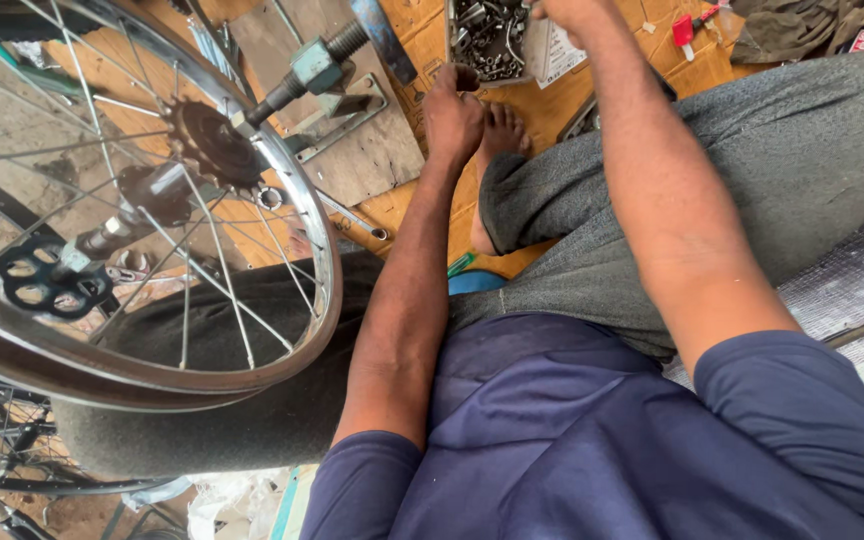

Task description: The person is sitting on the floor in a workshop, repairing a bicycle wheel mounted on a truing stand. They use a spoke wrench to tighten and adjust the spokes, spinning the wheel periodically to check alignment.

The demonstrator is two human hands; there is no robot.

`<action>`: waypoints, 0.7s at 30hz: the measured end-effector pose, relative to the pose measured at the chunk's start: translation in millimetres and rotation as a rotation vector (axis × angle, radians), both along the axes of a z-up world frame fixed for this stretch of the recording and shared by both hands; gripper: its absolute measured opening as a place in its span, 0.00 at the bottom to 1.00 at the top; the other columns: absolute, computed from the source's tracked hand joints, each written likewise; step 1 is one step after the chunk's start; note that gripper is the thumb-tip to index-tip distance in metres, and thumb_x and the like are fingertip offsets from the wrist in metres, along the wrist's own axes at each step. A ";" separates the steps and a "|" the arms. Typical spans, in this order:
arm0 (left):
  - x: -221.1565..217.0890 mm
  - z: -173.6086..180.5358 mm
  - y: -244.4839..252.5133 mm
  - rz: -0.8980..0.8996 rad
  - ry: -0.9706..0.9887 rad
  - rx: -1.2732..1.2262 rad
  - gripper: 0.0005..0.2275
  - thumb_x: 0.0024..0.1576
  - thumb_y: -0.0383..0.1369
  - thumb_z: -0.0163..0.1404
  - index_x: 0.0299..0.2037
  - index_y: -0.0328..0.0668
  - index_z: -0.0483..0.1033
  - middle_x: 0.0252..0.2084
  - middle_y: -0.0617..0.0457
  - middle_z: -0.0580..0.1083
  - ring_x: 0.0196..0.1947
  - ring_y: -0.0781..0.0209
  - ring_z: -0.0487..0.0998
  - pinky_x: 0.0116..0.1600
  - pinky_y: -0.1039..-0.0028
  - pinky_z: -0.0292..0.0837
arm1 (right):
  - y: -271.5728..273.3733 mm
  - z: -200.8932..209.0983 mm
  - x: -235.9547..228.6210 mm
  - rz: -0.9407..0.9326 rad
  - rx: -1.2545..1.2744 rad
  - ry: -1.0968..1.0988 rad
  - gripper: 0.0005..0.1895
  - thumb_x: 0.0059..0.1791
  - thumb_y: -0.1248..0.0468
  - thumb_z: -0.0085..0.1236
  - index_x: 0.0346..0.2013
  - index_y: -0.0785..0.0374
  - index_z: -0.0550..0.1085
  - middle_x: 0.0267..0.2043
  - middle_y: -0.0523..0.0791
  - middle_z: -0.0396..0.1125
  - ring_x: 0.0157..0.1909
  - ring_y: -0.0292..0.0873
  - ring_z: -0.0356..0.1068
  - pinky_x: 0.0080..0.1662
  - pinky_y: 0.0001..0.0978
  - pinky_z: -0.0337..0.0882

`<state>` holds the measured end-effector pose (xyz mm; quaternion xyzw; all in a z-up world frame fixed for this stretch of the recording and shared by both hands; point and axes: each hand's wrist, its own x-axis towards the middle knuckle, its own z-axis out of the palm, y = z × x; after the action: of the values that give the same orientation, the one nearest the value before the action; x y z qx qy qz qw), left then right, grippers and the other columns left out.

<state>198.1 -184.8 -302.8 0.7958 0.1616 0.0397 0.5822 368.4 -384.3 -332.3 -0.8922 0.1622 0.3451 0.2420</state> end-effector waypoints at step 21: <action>5.7 -17.0 5.2 0.266 0.072 -0.122 0.07 0.54 0.20 0.43 0.38 0.34 0.73 0.35 0.46 0.81 0.34 0.58 0.83 0.45 0.69 0.78 | 46.8 49.0 -29.2 0.239 0.211 0.052 0.24 0.54 0.69 0.42 0.64 0.51 0.71 0.57 0.45 0.74 0.46 0.41 0.75 0.46 0.33 0.75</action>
<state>203.8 -179.7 -319.8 0.7313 0.2885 0.0781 0.6131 339.2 -337.4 -283.2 -0.8656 0.0239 0.4096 0.2872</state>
